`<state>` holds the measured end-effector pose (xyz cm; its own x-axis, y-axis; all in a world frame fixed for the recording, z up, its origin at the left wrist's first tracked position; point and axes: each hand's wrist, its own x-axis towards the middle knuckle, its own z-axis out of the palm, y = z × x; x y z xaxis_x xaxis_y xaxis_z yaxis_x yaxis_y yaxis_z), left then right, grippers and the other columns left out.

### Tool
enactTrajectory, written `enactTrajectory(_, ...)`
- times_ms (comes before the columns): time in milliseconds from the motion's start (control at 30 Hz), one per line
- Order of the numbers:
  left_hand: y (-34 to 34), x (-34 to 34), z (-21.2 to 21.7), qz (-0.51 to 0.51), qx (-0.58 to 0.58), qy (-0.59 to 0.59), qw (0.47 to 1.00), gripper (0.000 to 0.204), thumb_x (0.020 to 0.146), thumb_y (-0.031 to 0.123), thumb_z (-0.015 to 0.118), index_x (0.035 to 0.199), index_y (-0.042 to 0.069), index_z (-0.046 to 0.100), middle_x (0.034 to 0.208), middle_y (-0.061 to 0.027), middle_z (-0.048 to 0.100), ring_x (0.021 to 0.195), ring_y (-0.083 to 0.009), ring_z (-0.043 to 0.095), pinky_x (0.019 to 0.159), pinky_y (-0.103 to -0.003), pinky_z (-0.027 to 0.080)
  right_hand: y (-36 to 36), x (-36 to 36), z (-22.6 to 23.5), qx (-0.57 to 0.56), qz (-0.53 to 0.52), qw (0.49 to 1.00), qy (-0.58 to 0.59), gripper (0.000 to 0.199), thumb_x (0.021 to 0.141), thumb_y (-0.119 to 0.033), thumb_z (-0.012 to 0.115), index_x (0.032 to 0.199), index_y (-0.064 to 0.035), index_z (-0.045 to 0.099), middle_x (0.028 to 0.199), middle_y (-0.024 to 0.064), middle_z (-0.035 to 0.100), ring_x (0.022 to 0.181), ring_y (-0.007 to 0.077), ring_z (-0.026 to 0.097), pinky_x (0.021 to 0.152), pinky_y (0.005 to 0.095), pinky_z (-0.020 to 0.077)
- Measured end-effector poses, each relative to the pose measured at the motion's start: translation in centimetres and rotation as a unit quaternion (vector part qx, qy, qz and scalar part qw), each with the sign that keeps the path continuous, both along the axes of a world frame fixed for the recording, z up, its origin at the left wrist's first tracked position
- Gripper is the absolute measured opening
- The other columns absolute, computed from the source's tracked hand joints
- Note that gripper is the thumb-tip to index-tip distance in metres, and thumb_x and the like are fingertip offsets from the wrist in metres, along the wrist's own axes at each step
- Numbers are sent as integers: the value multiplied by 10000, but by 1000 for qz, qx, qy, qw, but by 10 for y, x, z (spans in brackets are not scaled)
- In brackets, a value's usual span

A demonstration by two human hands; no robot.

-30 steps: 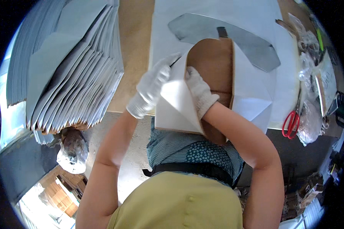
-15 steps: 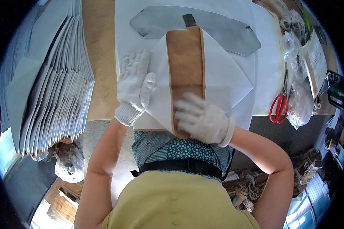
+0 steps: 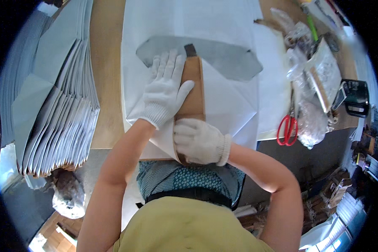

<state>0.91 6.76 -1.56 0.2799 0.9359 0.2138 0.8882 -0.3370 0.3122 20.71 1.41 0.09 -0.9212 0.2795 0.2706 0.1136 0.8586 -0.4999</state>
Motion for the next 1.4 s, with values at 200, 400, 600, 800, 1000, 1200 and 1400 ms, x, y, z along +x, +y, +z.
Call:
enactTrajectory(200, -34, -24, 8, -14, -6, -2, 1000, 743, 1011, 442, 584, 1551, -41, 421, 1635, -254, 397, 1540, -418, 337, 1304, -508, 214, 106, 26, 15, -78, -521, 850, 3, 441, 793, -196, 768, 1215, -82, 704, 1310, 143, 664, 1218, 391, 618, 1037, 486, 489)
enactTrajectory(400, -80, -49, 3, 10, 11, 11, 1000, 748, 991, 425, 613, 1559, -24, 428, 1616, -254, 435, 1529, -417, 373, 1300, -514, 236, 130, 111, -14, -50, -628, 767, -118, 763, 785, -373, 871, 1429, -72, 592, 1162, 216, 709, 1093, 343, 676, 990, 412, 510)
enactTrajectory(600, -121, -66, 3, 41, -7, 1, 999, 684, 981, 372, 626, 1514, -31, 479, 1579, -230, 493, 1497, -401, 431, 1278, -526, 287, 117, 218, 7, -298, -616, 726, 69, 470, 950, -187, 746, 1373, -17, 632, 1136, 98, 724, 1020, 173, 683, 849, 318, 538)
enactTrajectory(800, -139, -71, 19, 87, -40, -84, 992, 625, 940, 205, 664, 1506, -5, 504, 1526, -228, 543, 1436, -411, 498, 1235, -506, 363, 57, 221, 48, -353, -631, 665, 186, 391, 1035, -207, 712, 1360, 0, 648, 1129, 41, 726, 1000, 87, 687, 762, 256, 561)
enactTrajectory(1000, -137, -85, 16, 88, -60, -98, 989, 643, 904, 138, 698, 1517, 57, 518, 1465, -207, 590, 1396, -396, 539, 1133, -493, 450, 58, 223, 30, -410, -632, 551, 358, 336, 1040, -168, 696, 1359, -75, 653, 1156, 21, 731, 912, 94, 689, 703, 225, 547)
enactTrajectory(1200, -129, -79, 29, 135, -116, -212, 961, 603, 849, 70, 764, 1423, 62, 583, 1395, -173, 627, 1298, -357, 608, 1046, -459, 513, 49, 267, 2, -412, -561, 707, 127, 369, 1021, -51, 661, 1385, -1, 627, 1228, 68, 719, 1035, 126, 704, 918, 251, 537)
enactTrajectory(1400, -119, -124, 11, -10, -101, -169, 980, 591, 739, 109, 900, 1285, 108, 674, 1337, -149, 650, 1167, -324, 681, 976, -426, 563, 30, 144, 32, -409, -525, 746, -27, 279, 951, -60, 733, 1200, 41, 663, 1046, 39, 682, 936, 107, 643, 834, 239, 511)
